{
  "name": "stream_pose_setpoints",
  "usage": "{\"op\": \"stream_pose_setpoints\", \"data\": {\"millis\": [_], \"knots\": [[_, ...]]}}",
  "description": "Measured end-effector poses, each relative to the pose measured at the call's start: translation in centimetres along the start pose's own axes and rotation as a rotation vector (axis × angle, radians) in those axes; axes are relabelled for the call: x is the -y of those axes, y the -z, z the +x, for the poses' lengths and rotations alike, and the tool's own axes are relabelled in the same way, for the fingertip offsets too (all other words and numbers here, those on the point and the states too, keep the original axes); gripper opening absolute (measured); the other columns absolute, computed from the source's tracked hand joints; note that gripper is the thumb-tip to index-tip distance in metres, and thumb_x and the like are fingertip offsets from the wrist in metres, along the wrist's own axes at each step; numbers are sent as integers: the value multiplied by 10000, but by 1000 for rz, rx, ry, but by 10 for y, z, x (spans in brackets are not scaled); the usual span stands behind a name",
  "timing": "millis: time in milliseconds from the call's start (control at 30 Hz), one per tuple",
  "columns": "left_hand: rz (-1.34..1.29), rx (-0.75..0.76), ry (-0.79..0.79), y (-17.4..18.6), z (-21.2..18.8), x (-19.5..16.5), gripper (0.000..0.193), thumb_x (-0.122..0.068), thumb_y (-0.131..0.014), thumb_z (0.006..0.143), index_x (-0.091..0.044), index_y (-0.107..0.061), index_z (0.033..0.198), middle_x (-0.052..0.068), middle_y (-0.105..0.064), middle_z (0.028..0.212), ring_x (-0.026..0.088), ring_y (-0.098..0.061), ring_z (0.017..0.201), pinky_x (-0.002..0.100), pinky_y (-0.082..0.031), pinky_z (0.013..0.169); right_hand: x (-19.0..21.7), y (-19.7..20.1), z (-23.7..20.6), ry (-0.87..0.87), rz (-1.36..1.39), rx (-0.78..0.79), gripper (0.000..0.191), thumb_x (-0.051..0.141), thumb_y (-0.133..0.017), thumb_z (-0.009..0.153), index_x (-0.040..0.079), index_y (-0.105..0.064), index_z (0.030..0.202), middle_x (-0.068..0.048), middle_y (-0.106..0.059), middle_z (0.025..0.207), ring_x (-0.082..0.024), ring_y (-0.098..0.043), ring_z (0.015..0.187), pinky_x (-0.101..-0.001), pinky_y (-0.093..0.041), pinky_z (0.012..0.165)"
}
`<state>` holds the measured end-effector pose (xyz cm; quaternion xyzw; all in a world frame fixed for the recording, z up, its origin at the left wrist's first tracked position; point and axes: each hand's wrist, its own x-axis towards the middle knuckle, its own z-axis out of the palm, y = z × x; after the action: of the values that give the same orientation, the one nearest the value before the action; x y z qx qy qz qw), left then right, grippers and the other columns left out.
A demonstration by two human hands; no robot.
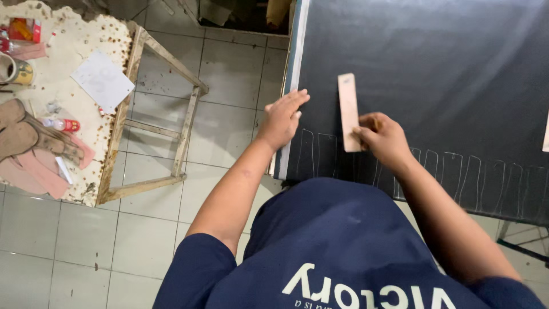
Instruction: The person uses a narrow wooden ruler and a pencil to draw a series of vertical lines on a large black fabric sheet laid on a table. They repeatedly reposition the ruler and draw lines to create a grid pattern across the fabric.
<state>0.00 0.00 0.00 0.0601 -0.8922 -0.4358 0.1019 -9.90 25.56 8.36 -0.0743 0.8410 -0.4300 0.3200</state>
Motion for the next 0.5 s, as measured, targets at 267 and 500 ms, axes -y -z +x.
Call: {"op": "stream_pose_setpoints", "data": {"millis": [267, 500], "knots": [[68, -26, -44, 42, 5, 15, 348, -83, -650, 949, -139, -679, 1292, 39, -626, 1440, 273, -537, 1388, 402, -456, 1180, 44, -68, 47, 133, 26, 70, 341, 128, -695, 960, -48, -609, 1240, -121, -715, 906, -112, -638, 646, -270, -537, 610], [198, 95, -31, 43, 5, 20, 555, -242, -741, 919, -173, -586, 1447, 75, -318, 1637, 325, -228, 1543, 530, -287, 1213, 30, -85, 41, 292, -293, 3, 462, 165, -751, 928, 35, -627, 1354, -107, -735, 1076, -149, -686, 908, -313, -544, 828]]}}
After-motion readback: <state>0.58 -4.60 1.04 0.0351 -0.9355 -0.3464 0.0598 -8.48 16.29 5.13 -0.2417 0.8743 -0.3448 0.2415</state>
